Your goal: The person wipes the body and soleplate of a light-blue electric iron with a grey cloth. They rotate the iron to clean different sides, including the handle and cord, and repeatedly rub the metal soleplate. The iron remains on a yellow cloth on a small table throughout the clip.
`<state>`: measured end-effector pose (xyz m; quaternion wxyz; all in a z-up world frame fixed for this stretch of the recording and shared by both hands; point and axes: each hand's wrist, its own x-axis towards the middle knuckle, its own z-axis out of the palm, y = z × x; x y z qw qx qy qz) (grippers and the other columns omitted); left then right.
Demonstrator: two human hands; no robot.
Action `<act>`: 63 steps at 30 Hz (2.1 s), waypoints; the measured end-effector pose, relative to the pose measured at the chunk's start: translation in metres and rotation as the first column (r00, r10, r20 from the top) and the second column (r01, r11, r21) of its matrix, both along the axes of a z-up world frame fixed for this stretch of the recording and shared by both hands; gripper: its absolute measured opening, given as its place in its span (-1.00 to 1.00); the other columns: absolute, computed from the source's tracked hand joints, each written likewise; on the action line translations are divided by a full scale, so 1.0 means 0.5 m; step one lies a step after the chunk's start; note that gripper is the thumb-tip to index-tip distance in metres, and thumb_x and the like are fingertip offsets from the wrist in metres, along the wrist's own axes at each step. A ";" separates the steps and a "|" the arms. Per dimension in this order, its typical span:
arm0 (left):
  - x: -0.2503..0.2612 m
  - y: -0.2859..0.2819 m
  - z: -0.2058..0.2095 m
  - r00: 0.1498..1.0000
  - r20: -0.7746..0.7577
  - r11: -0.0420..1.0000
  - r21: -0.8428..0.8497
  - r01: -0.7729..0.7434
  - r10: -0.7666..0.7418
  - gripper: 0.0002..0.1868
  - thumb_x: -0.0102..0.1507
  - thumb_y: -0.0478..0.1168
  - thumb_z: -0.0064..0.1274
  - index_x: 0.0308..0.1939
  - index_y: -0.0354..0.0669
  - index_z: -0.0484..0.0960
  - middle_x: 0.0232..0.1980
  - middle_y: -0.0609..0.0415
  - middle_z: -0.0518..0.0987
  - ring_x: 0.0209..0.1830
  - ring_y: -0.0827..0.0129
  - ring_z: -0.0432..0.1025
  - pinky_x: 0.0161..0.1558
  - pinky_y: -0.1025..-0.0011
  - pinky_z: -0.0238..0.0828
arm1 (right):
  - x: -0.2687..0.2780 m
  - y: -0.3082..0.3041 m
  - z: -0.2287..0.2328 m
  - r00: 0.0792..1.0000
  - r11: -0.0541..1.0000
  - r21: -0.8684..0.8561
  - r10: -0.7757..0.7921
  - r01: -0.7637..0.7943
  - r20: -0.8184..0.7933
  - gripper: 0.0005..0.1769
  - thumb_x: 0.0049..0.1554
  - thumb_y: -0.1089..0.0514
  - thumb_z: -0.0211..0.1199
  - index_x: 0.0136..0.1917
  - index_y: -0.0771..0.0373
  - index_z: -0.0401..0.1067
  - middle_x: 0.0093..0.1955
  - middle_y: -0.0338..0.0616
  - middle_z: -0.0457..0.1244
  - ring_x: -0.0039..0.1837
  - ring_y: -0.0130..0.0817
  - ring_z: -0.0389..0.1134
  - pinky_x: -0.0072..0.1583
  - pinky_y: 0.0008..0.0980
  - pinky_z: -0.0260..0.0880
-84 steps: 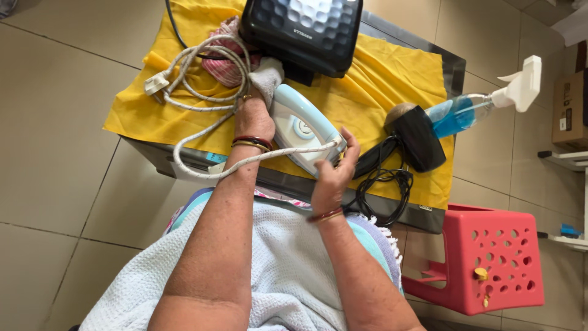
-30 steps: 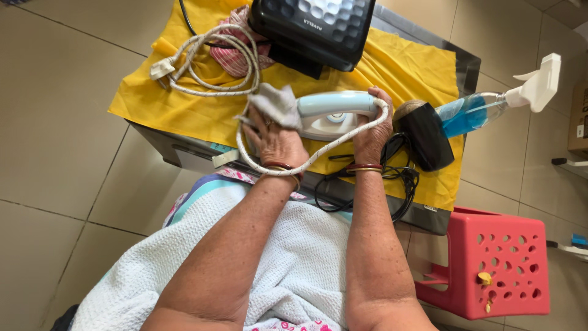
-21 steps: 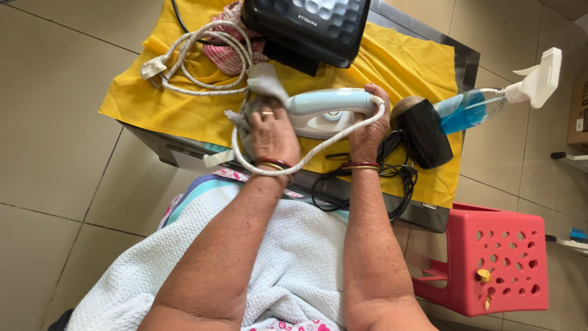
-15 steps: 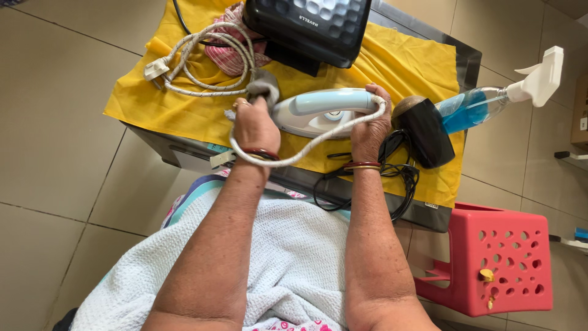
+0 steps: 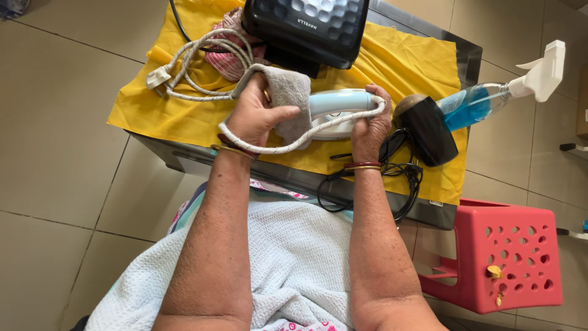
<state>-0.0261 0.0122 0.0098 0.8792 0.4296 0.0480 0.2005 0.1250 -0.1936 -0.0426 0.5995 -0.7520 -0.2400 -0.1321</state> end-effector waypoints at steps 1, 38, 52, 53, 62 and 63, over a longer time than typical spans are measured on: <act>0.002 -0.004 0.000 1.000 0.004 0.996 0.088 -0.016 0.015 -0.40 0.10 -0.56 0.22 0.20 -0.23 0.43 0.15 0.05 0.57 0.15 0.36 0.51 0.22 0.35 0.49 | 0.002 -0.001 -0.004 1.000 1.000 -0.004 0.000 0.000 0.006 -0.56 0.11 0.45 0.21 0.24 0.16 0.42 0.20 -0.23 0.33 0.24 -0.40 0.36 0.34 -0.36 0.43; -0.023 -0.013 0.069 0.548 0.132 0.102 0.921 -0.376 0.826 -0.77 0.24 -0.30 0.11 -0.06 -0.20 0.44 -0.07 -0.03 0.56 0.00 0.05 0.47 0.10 0.02 0.46 | -0.012 0.003 0.012 0.999 1.000 0.022 0.021 -0.020 -0.043 -0.58 0.13 0.39 0.23 0.25 0.13 0.42 0.21 -0.24 0.30 0.25 -0.38 0.36 0.35 -0.34 0.45; 0.070 -0.071 -0.060 0.780 -0.468 0.659 0.746 0.097 0.415 -0.55 0.40 0.10 -0.13 0.21 -0.09 0.40 0.08 -0.23 0.64 0.11 -0.16 0.51 0.11 -0.01 0.38 | 0.013 -0.001 -0.023 1.000 0.999 0.009 -0.031 0.031 0.003 -0.50 0.06 0.53 0.24 0.23 0.16 0.43 0.19 -0.24 0.33 0.27 -0.38 0.34 0.38 -0.34 0.39; 0.073 -0.063 -0.070 0.735 -0.532 0.646 0.744 0.170 0.419 -0.53 0.39 0.14 -0.15 0.23 -0.06 0.40 0.07 -0.22 0.63 0.10 -0.16 0.50 0.10 -0.02 0.36 | 0.014 -0.002 -0.024 0.999 0.999 -0.001 -0.032 0.032 0.017 -0.50 0.06 0.53 0.24 0.22 0.17 0.43 0.20 -0.23 0.33 0.28 -0.37 0.34 0.39 -0.34 0.38; 0.076 -0.050 -0.091 0.827 -0.475 0.829 0.559 0.019 0.301 -0.58 0.19 -0.09 0.08 0.10 -0.14 0.58 -0.01 -0.09 0.68 0.01 0.17 0.59 0.04 0.25 0.50 | -0.003 -0.006 0.020 0.994 0.994 0.036 0.100 -0.099 -0.037 -0.60 0.14 0.45 0.24 0.22 0.20 0.44 0.27 -0.16 0.32 0.34 -0.32 0.34 0.44 -0.30 0.36; 0.068 -0.050 -0.077 0.869 -0.431 0.858 0.514 0.015 0.243 -0.60 0.17 -0.14 0.08 0.07 -0.14 0.60 -0.02 -0.05 0.68 -0.02 0.23 0.61 0.01 0.31 0.54 | -0.006 -0.006 0.028 0.991 0.992 0.041 0.120 -0.118 -0.063 -0.61 0.15 0.43 0.24 0.23 0.20 0.44 0.28 -0.13 0.31 0.35 -0.31 0.34 0.44 -0.29 0.36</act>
